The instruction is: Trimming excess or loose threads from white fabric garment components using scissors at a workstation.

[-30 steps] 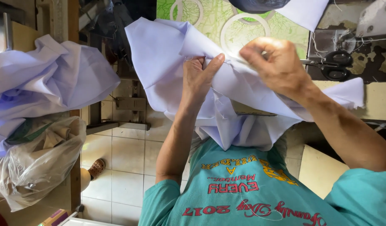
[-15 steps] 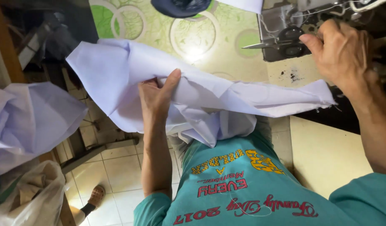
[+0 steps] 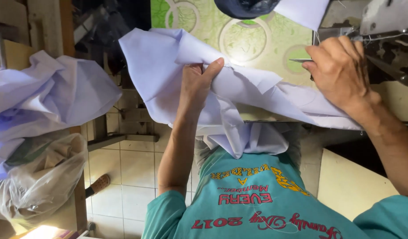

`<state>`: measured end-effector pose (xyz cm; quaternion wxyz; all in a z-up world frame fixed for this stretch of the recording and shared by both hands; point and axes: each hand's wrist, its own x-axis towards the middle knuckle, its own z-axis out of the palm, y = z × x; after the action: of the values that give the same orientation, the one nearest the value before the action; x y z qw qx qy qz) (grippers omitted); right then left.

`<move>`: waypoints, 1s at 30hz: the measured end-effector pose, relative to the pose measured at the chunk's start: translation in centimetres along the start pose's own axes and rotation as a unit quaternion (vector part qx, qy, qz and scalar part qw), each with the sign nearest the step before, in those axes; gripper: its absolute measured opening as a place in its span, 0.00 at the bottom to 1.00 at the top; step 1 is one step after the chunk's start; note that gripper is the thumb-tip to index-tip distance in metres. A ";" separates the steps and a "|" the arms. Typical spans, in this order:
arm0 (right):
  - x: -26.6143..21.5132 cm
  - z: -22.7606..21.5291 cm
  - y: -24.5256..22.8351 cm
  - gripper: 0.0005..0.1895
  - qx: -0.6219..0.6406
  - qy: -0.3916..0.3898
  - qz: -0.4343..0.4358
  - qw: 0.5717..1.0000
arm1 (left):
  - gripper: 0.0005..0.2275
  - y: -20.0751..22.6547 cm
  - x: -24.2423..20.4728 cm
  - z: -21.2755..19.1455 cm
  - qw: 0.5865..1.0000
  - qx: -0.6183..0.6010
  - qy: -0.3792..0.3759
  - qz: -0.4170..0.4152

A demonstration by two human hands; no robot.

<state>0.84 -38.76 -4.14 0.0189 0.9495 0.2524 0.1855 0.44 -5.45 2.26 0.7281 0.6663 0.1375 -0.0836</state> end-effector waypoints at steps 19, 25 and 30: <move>6.6 -12.4 -11.4 0.07 0.494 -0.033 0.057 0.867 | 0.22 2.1 -0.4 2.8 0.992 -0.010 0.057 0.110; 9.7 -7.0 -11.8 0.07 0.495 0.054 0.134 0.857 | 0.14 -3.8 1.4 1.8 0.985 -0.036 0.069 0.155; 9.9 -7.0 -12.1 0.06 0.479 0.026 0.141 0.866 | 0.12 -4.9 1.8 1.8 0.981 -0.062 0.076 0.170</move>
<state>0.57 -23.80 4.23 -0.4709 0.8622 0.1742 0.0674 0.81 -7.60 -2.80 0.7588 0.6382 0.0817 0.1006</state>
